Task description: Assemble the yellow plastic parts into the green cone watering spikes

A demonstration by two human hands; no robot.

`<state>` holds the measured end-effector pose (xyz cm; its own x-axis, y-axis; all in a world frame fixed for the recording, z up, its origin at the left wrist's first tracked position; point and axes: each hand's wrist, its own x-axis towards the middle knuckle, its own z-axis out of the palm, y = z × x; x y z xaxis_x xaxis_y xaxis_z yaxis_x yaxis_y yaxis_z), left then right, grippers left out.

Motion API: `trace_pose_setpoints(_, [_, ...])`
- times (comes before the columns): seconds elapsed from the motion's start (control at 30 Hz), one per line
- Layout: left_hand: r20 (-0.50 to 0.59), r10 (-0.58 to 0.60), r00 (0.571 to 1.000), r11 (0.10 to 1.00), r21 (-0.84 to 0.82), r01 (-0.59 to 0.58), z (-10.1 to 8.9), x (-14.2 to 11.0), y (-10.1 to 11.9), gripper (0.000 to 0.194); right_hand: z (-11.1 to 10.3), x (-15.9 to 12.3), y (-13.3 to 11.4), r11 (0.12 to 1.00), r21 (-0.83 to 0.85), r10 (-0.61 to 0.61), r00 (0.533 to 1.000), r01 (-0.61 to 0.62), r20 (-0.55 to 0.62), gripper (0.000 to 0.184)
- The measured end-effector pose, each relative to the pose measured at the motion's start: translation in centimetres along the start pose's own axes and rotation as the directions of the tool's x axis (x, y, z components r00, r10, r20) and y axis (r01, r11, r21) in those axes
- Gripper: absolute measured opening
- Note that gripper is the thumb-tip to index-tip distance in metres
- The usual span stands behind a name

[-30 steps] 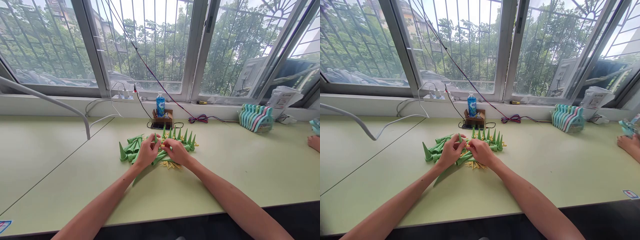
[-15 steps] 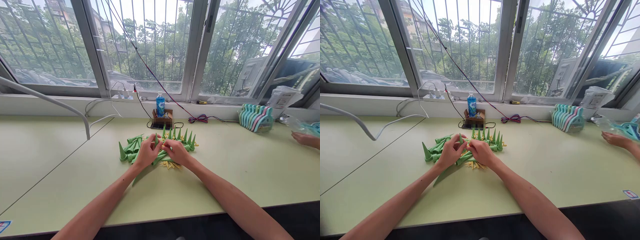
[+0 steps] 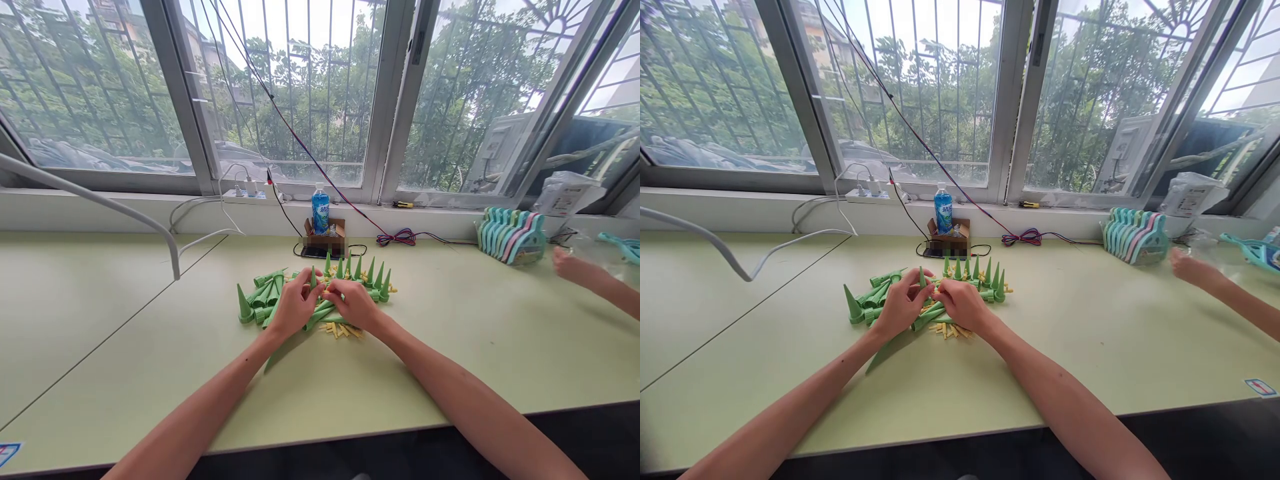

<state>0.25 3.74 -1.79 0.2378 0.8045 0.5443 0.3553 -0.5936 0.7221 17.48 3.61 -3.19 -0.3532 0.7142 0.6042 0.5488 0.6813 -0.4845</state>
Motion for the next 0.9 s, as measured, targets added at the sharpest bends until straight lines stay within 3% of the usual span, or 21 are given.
trace_pose_setpoints(0.9, [-0.017,-0.010,1.000,1.000,-0.030,0.009,0.02,0.04,0.09,0.017,-0.19,0.01,-0.26,1.000,-0.022,-0.004,1.000,0.004,-0.002,0.024])
